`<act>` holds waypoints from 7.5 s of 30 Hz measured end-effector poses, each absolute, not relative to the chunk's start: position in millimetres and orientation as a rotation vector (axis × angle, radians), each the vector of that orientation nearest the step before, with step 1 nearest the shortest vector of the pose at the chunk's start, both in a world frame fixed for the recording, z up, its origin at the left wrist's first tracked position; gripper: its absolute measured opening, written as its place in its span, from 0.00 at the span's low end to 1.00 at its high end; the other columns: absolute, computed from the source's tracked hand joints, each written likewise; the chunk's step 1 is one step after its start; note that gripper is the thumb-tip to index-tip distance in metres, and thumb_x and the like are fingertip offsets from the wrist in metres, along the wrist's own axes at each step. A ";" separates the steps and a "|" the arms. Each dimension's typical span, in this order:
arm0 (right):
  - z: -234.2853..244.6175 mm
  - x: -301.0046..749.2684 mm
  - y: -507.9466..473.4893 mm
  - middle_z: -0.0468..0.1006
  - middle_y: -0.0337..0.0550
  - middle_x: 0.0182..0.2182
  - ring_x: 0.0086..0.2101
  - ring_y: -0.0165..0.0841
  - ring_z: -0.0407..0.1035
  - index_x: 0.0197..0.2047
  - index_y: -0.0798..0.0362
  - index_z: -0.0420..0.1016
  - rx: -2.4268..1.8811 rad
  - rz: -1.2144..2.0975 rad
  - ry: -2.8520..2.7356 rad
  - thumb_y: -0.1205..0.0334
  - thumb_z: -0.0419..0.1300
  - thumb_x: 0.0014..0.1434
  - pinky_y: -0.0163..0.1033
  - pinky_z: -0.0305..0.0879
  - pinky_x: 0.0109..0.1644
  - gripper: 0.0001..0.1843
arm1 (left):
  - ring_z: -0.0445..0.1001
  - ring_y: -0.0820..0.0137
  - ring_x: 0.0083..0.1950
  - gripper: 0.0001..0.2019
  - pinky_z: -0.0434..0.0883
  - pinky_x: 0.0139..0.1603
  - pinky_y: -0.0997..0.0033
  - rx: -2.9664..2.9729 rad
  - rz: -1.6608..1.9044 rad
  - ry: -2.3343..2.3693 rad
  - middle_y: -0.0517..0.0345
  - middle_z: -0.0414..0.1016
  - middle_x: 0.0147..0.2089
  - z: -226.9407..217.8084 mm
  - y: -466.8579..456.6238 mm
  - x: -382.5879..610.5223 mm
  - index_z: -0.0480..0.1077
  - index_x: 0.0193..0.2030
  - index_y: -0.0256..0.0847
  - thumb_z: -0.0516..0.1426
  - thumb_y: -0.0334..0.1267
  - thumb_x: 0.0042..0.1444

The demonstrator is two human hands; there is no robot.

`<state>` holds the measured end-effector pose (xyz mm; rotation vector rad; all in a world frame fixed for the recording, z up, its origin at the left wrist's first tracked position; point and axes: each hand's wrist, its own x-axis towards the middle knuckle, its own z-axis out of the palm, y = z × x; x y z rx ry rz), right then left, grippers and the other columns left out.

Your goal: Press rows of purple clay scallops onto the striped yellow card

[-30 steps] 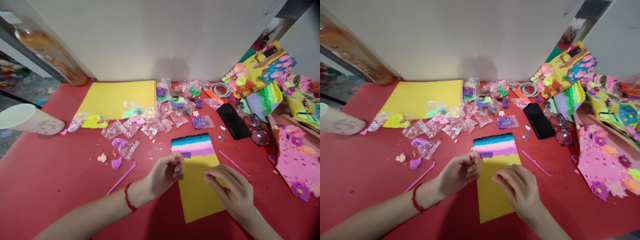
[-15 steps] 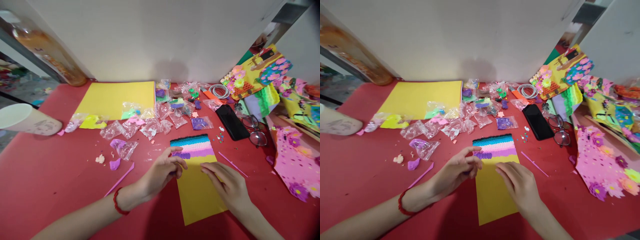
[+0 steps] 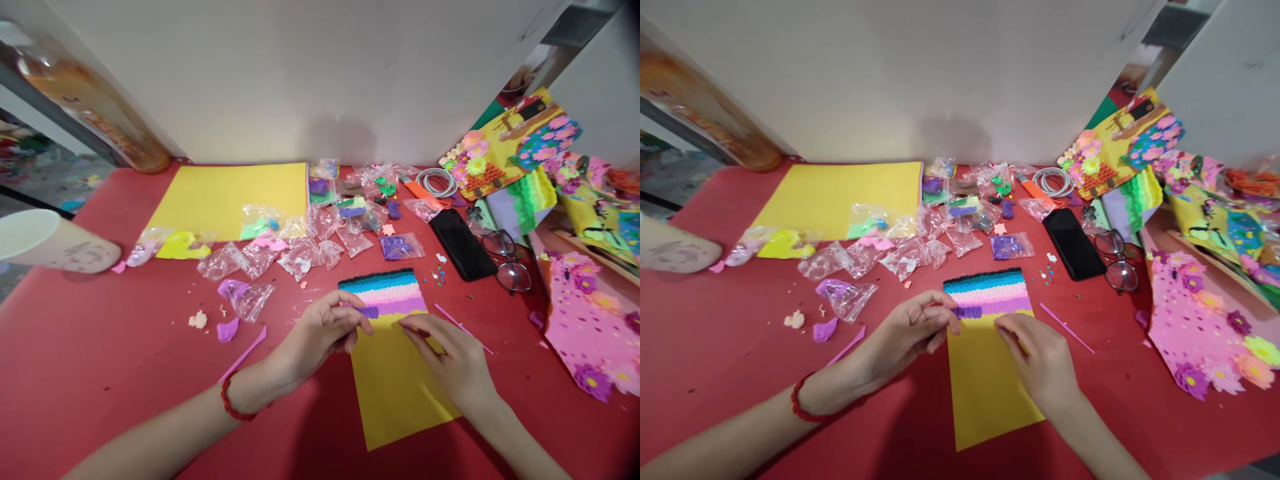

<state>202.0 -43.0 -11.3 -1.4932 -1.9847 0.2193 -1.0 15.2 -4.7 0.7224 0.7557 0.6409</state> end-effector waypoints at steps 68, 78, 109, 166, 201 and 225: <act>-32.8 199.9 -8.5 0.78 0.41 0.30 0.31 0.31 0.73 0.33 0.53 0.74 -1.464 0.235 -2.148 0.65 0.53 0.61 0.35 0.69 0.35 0.09 | 0.70 0.64 0.52 0.16 0.67 0.48 0.67 2.999 0.250 0.480 0.43 0.64 0.60 -47.4 -29.4 1.7 0.65 0.55 0.32 0.46 0.30 0.63; -37.8 201.0 -7.5 0.79 0.42 0.31 0.33 0.32 0.72 0.35 0.53 0.75 -1.413 0.175 -2.169 0.66 0.53 0.61 0.36 0.68 0.36 0.09 | 0.71 0.64 0.49 0.15 0.67 0.45 0.67 3.022 0.253 0.507 0.44 0.65 0.60 -42.9 -30.6 2.5 0.65 0.54 0.31 0.46 0.30 0.62; -34.6 206.4 -25.3 0.77 0.47 0.38 0.45 0.36 0.67 0.52 0.57 0.67 -1.217 -0.069 -2.311 0.77 0.52 0.56 0.41 0.61 0.43 0.20 | 0.72 0.66 0.45 0.16 0.68 0.41 0.69 2.986 0.302 0.535 0.44 0.67 0.58 -44.0 -30.0 4.6 0.65 0.54 0.31 0.46 0.30 0.62; -0.1 169.9 -62.1 0.79 0.35 0.27 0.27 0.27 0.66 0.34 0.50 0.75 -1.248 0.213 -1.992 0.67 0.57 0.58 0.37 0.60 0.33 0.06 | 0.75 0.72 0.30 0.18 0.69 0.32 0.75 0.587 0.375 0.461 0.51 0.75 0.30 -28.3 -21.2 13.2 0.70 0.33 0.30 0.58 0.48 0.54; 0.1 175.9 -34.6 0.75 0.38 0.25 0.27 0.26 0.68 0.32 0.50 0.76 -1.150 0.298 -1.987 0.62 0.56 0.60 0.34 0.66 0.30 0.08 | 0.78 0.68 0.35 0.21 0.71 0.37 0.71 0.690 0.375 0.359 0.52 0.75 0.34 -29.6 -3.2 4.4 0.65 0.52 0.35 0.59 0.46 0.55; 3.0 190.1 -45.9 0.80 0.35 0.28 0.25 0.25 0.74 0.41 0.47 0.75 -1.377 0.672 -1.746 0.69 0.53 0.59 0.28 0.72 0.30 0.13 | 0.65 0.77 0.29 0.08 0.62 0.31 0.76 0.890 0.485 0.627 0.61 0.67 0.28 -29.0 2.5 3.8 0.68 0.34 0.35 0.54 0.25 0.44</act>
